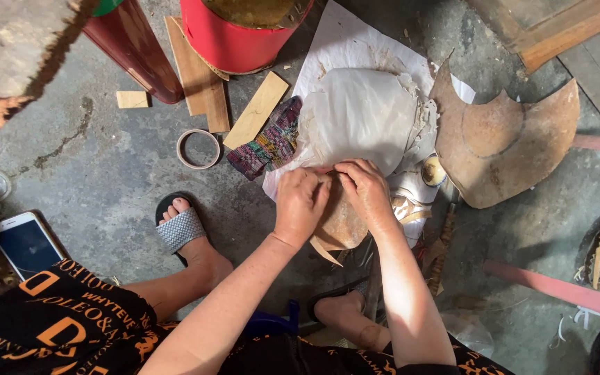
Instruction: Securing leather strips to a wooden drum shell using glue and a hammer.
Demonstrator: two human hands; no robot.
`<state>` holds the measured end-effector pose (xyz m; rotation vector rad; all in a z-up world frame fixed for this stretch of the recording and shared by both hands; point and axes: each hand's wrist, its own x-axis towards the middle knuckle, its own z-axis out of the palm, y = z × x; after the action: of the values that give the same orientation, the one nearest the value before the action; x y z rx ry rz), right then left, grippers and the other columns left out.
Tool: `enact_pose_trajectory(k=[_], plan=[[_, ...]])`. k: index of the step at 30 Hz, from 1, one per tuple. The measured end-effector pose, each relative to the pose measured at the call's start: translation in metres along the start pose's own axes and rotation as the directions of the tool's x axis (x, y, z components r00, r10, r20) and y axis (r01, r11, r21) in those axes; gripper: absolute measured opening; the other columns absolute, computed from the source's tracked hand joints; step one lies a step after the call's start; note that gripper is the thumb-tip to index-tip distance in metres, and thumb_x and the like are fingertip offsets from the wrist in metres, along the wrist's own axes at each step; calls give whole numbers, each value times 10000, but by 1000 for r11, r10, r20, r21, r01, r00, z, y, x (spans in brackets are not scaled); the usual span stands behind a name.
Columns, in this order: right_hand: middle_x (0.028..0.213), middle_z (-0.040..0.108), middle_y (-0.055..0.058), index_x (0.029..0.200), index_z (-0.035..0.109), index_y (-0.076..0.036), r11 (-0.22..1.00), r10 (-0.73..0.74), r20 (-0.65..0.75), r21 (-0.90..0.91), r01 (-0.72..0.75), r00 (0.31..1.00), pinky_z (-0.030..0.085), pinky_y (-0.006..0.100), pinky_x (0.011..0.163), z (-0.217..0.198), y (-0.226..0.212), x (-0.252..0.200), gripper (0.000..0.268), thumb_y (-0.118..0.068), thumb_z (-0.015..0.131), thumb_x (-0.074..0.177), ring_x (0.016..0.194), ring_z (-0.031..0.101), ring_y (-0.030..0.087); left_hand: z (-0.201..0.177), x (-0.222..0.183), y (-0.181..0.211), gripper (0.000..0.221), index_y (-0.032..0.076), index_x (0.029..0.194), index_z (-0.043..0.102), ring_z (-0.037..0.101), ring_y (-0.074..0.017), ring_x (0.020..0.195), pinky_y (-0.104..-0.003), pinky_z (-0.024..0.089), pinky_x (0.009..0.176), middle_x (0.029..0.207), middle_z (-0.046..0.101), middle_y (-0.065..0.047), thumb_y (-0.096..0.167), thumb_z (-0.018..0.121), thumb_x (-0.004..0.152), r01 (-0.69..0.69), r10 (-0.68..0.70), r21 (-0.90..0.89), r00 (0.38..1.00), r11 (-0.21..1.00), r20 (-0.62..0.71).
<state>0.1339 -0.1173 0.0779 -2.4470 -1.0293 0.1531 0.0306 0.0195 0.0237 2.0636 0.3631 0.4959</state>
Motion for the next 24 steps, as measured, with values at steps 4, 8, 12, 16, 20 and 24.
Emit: enact_pose_trajectory(k=[4, 8, 12, 16, 20, 24], plan=[[1001, 717, 71, 1069, 747, -128, 1000, 1, -26, -26, -1, 1000, 552, 406, 837, 7, 5, -4, 128, -135, 705, 949, 939, 689, 307, -6, 11, 1, 100, 194, 825, 693, 600, -272, 832, -420, 487, 828, 821, 570, -18, 248, 737, 898, 35, -35, 26, 999, 999, 18], [1018, 723, 46, 1102, 755, -171, 1000, 22, -27, 19, -22, 999, 549, 390, 871, 9, 8, -5, 162, -131, 694, 958, 965, 697, 290, 10, 3, -18, 78, 229, 845, 720, 586, -237, 837, -373, 473, 835, 821, 549, 7, 264, 789, 848, -2, -6, 162, 999, 987, 46], [1071, 740, 58, 1172, 748, -167, 984, 103, -21, 150, -99, 994, 557, 413, 885, 0, 1, -5, 253, -83, 687, 942, 1007, 699, 307, 13, 1, -21, 116, 250, 868, 714, 579, -201, 855, -361, 460, 876, 827, 542, 36, 278, 814, 816, -64, 51, 241, 997, 968, 57], [1071, 744, 120, 1260, 711, -141, 877, 313, -71, 404, -259, 947, 540, 443, 907, -5, 15, -18, 301, -64, 532, 1031, 1016, 697, 266, 9, -1, -22, 101, 251, 887, 721, 591, -196, 851, -352, 461, 882, 829, 564, 34, 249, 809, 836, -62, 50, 211, 997, 975, 63], [1072, 765, 117, 1220, 743, -129, 847, 362, -56, 436, -303, 930, 545, 423, 924, -12, 27, -27, 353, -11, 487, 1006, 1034, 707, 256, 6, 2, -16, 107, 271, 879, 712, 593, -217, 905, -359, 449, 929, 820, 551, 30, 257, 806, 828, -18, 7, 196, 998, 980, 56], [1082, 768, 123, 1219, 747, -122, 840, 387, -62, 436, -324, 920, 549, 414, 925, -18, 15, -29, 349, 16, 529, 984, 1042, 710, 244, 4, 3, -10, 106, 264, 844, 687, 599, -215, 921, -353, 446, 929, 809, 551, 32, 245, 791, 853, 26, -29, 163, 999, 986, 13]])
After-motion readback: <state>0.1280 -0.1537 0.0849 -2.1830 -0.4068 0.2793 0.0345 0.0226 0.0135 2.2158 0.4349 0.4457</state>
